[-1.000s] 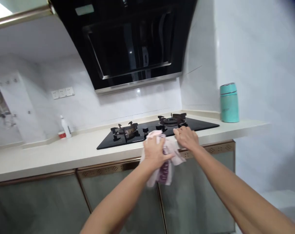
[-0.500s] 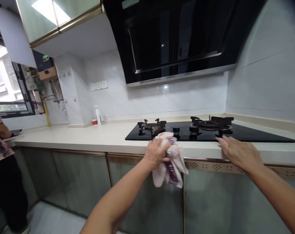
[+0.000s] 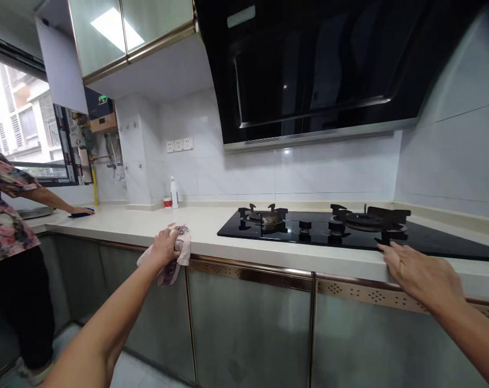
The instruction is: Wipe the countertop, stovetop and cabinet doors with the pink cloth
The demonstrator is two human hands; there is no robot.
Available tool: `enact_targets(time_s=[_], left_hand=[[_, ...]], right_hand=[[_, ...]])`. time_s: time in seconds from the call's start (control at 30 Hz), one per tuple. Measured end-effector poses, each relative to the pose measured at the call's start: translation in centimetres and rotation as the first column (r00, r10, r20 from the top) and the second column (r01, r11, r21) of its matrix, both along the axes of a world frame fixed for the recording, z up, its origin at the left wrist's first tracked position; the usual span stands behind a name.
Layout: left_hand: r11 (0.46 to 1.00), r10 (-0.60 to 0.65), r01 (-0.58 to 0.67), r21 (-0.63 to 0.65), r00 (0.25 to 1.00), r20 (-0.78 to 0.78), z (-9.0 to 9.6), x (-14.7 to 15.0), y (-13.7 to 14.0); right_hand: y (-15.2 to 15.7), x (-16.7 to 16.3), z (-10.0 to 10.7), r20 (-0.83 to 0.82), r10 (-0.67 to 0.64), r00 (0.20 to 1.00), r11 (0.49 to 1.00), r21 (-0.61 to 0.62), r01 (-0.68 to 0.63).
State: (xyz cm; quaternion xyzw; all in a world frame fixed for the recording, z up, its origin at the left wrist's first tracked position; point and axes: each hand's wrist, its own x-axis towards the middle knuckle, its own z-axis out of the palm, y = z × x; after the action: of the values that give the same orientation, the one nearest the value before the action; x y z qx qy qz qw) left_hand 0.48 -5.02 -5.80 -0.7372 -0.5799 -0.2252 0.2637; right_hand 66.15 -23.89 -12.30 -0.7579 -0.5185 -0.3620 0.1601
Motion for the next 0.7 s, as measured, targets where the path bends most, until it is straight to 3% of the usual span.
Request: enact_targets(time_s=[0.13, 0.27, 0.4, 0.53, 0.63, 0.7], left_hand=[[0.997, -0.079, 0.08, 0.005, 0.994, -0.081, -0.4, 4.8, -1.6], [0.955, -0.291, 0.297, 0.006, 0.937, -0.196, -0.6, 13.7, -4.5], [0.854, -0.497, 0.521, 0.021, 0.825, -0.268, -0.9, 25.2, -8.2], [0.692, -0.673, 0.72, 0.055, 0.671, -0.311, -1.3, 36.4, -12.3], [0.613, -0.729, 0.784, 0.093, 0.607, -0.315, -1.7, 41.8, -13.9], [0.586, -0.745, 0.804, 0.104, 0.585, -0.321, -1.9, 43.0, -13.9]], right_hand=[[-0.6, -1.6, 0.9, -0.037, -0.035, 0.999, 0.999, 0.021, 0.035], [-0.5, -2.0, 1.0, -0.067, -0.045, 0.997, 0.997, 0.051, 0.049], [-0.6, -2.2, 0.9, -0.045, -0.043, 0.998, 0.996, 0.07, 0.046], [-0.9, -2.3, 1.3, -0.127, -0.052, 0.991, 0.996, 0.061, 0.06], [-1.1, -2.3, 1.7, -0.182, -0.052, 0.982, 0.996, 0.063, 0.064], [-1.2, -2.4, 1.9, -0.212, -0.036, 0.977, 0.997, 0.061, 0.05]])
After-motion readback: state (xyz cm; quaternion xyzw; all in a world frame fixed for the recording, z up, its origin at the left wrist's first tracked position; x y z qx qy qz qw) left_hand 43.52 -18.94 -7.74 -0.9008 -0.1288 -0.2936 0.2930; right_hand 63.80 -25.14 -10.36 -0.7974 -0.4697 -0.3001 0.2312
